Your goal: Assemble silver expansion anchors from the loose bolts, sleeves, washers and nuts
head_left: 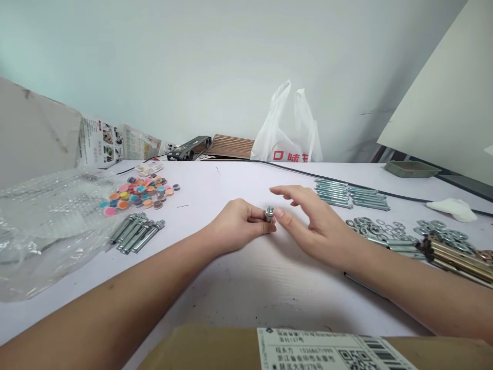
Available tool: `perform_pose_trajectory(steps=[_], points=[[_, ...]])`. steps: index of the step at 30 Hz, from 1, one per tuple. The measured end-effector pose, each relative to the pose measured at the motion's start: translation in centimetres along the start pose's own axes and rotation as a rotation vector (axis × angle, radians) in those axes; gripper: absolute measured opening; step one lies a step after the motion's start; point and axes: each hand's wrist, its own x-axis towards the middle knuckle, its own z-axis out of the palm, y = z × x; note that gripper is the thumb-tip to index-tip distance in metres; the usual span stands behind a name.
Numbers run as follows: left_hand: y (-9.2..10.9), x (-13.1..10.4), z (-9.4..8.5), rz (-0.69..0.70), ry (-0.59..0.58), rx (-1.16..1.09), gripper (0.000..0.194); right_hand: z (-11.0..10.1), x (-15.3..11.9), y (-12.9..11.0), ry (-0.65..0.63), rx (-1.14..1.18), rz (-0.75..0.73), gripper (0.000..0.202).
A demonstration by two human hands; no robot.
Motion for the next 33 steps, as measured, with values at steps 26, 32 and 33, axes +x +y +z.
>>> perform_pose_trajectory(steps=[26,32,33], points=[[-0.11,0.01,-0.27,0.009,-0.06,-0.087,0.028,-0.11,-0.16,-0.18,0.038,-0.033,0.023,0.021],[-0.26,0.09,-0.11,0.132,-0.07,-0.012,0.02,0.38,0.17,-0.18,-0.128,-0.118,-0.015,0.024],[-0.34,0.12,-0.02,0.144,-0.06,0.013,0.019,0.4,0.19,-0.15,-0.133,-0.127,-0.012,0.024]])
